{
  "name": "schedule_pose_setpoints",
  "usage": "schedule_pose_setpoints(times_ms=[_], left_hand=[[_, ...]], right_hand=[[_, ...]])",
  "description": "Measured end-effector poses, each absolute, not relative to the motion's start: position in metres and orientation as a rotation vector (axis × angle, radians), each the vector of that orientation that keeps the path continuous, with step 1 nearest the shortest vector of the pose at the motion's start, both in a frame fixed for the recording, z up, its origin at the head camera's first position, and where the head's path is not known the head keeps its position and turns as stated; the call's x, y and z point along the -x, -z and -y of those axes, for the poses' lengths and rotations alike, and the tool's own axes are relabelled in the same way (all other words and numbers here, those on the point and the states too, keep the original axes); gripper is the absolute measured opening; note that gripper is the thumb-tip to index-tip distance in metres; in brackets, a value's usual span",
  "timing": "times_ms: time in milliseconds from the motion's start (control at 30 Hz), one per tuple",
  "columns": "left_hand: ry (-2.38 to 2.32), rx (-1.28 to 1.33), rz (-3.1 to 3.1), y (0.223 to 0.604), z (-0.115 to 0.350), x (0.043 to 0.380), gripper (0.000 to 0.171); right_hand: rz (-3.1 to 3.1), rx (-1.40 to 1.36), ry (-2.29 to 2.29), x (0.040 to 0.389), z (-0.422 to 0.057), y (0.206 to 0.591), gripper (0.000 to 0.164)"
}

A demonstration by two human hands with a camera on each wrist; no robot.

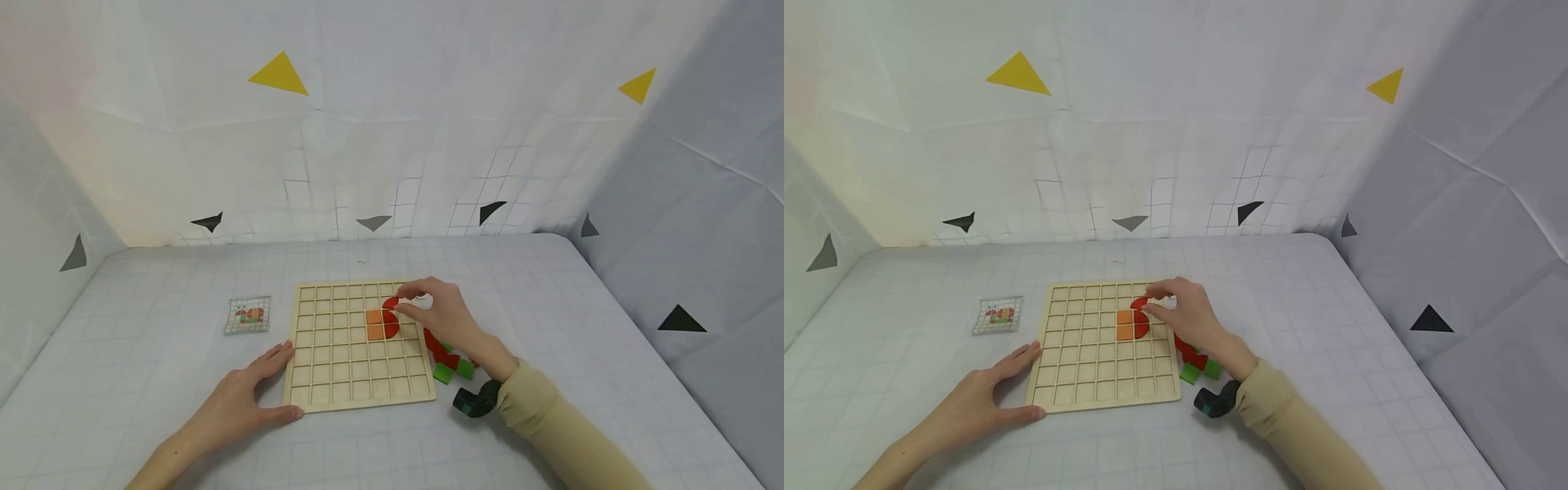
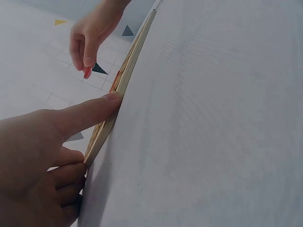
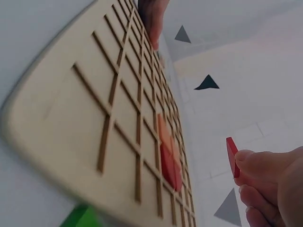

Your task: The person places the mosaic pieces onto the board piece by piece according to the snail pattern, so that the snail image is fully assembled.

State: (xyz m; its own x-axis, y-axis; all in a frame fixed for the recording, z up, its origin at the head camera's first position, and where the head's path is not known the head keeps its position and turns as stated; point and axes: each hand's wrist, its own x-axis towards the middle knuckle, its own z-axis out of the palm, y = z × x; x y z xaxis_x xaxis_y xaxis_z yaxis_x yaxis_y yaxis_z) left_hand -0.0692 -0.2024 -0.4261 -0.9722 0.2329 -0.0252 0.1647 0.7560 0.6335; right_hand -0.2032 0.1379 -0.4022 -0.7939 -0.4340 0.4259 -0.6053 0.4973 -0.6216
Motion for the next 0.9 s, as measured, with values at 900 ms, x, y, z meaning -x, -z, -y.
schedule_pose_setpoints(times_ms=[900], left_hand=[[-1.023,-0.316,-2.838,0.427,0.202,0.070,0.101]], right_hand=[[2.670,-1.041,-1.012,0.211,-0.082,0.408,0.018]])
